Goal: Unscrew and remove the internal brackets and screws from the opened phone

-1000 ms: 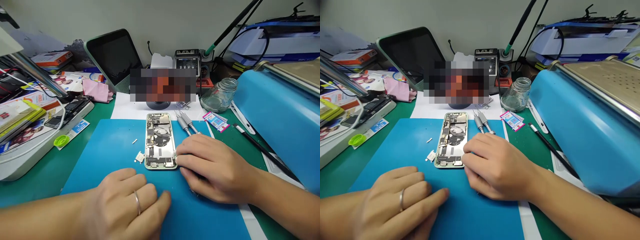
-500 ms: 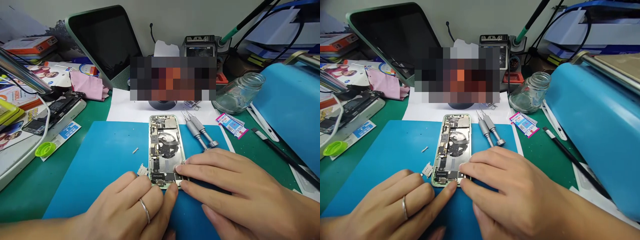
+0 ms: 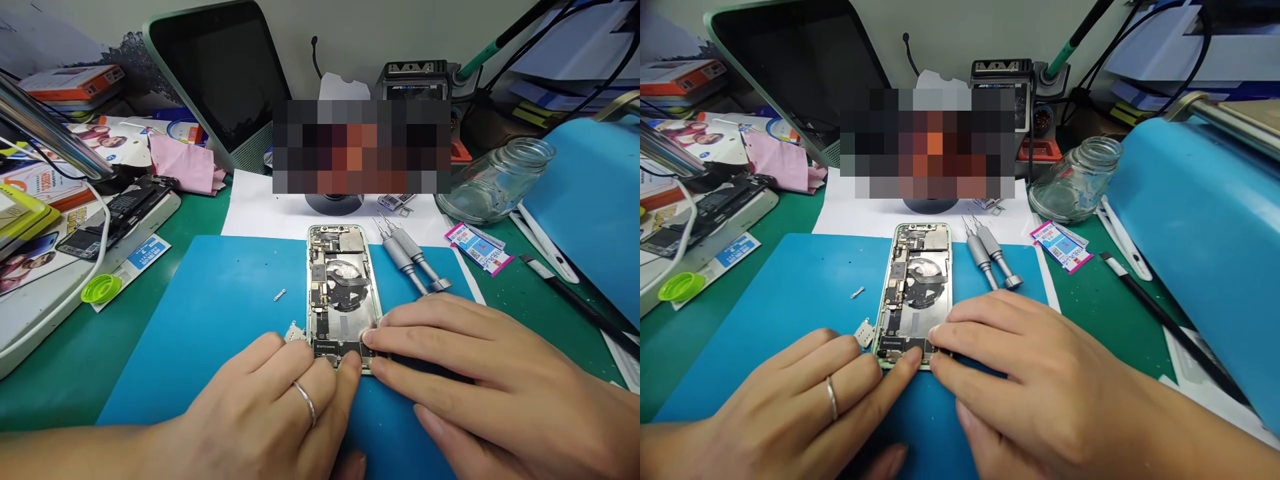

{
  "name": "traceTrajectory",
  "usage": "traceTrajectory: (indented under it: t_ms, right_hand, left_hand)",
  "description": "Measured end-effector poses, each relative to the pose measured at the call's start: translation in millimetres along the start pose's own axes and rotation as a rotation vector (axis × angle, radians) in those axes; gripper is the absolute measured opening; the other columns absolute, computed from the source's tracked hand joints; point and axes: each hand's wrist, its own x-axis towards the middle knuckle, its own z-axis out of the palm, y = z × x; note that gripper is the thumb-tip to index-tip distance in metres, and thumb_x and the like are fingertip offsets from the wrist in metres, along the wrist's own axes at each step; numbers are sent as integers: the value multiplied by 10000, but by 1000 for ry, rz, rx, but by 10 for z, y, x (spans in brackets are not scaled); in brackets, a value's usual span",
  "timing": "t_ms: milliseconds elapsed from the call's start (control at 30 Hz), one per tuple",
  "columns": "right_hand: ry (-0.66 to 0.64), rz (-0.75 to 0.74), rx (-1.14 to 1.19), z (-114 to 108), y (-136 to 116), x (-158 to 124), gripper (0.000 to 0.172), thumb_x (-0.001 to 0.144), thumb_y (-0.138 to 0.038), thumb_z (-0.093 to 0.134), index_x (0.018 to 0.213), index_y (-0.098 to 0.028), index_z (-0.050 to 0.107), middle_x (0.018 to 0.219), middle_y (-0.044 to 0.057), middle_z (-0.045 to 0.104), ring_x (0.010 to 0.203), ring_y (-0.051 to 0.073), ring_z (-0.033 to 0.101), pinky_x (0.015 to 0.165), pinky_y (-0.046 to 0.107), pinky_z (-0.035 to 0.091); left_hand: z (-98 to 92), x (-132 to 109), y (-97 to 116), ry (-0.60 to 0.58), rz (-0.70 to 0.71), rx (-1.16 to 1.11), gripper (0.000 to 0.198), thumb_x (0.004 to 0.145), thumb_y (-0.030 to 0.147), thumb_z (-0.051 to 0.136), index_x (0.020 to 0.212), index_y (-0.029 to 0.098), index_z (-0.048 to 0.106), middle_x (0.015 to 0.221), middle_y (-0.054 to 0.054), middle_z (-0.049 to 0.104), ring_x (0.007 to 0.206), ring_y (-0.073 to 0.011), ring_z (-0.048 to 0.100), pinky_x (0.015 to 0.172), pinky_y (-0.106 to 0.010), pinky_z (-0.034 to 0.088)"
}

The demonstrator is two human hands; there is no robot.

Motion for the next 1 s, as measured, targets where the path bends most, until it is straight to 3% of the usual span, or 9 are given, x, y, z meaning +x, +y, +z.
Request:
traceTrajectory:
  t_ms: [333, 400, 533, 667, 733, 833, 1000]
  right_hand:
    - [95, 3, 28, 23, 32, -3, 263, 887, -53, 606, 1079, -109, 777, 1097, 73, 857, 1031, 210, 760, 941, 324, 644]
    - [109, -2, 47, 44, 52, -15, 273, 880, -60, 607, 1089, -111, 775, 1112, 82, 852, 1060, 224, 753, 940, 337, 641]
    - [99, -5, 76, 60, 75, -31, 286, 878, -48, 600, 1095, -104, 777, 1094, 77, 847, 1080, 219, 747, 989, 321, 621]
    - [94, -5, 91, 44, 70, -27, 289, 880, -54, 610, 1110, -98, 778, 1100, 84, 846, 1102, 218, 749, 1020, 309, 610]
    - [92, -10, 97, 39, 66, -23, 287, 880, -49, 607, 1104, -97, 780, 1082, 86, 847, 1099, 217, 752, 1022, 302, 609]
    - [85, -9, 103, 40, 68, -22, 282, 883, -47, 602, 1094, -98, 782, 1087, 85, 846, 1086, 213, 754, 1032, 297, 605]
    - [84, -3, 112, 44, 64, -21, 277, 879, -43, 607, 1077, -95, 793, 1075, 81, 847, 1082, 206, 755, 1020, 287, 610]
  left_hand:
    - [-26, -25, 13, 19, -10, 7, 321, 1122, 255, 470, 1244, 45, 681, 826, -14, 730, 686, -186, 639, 597, -377, 471]
    - [-18, -10, 22, 39, -25, 15, 301, 1119, 253, 472, 1225, 75, 690, 920, -26, 766, 756, -195, 655, 654, -380, 483]
    - [14, 11, 19, 53, -26, 52, 296, 1129, 269, 462, 1232, 121, 696, 1271, -42, 785, 1081, -213, 669, 860, -393, 490]
    - [17, -38, 21, 75, -9, 60, 323, 1138, 304, 459, 1217, 142, 728, 1263, -15, 799, 1143, -191, 659, 934, -367, 482]
    - [3, -46, 32, 31, -18, 68, 328, 1104, 369, 543, 1249, 154, 743, 1284, -47, 788, 1144, -214, 679, 950, -358, 513]
    - [-6, 6, 47, -42, -34, 86, 498, 1001, 531, 671, 1367, 197, 716, 1346, -130, 743, 1171, -300, 690, 978, -412, 568]
    - [19, 116, 58, -58, -40, 88, 589, 965, 597, 676, 1405, 206, 693, 1380, -167, 712, 1204, -340, 677, 1021, -474, 580]
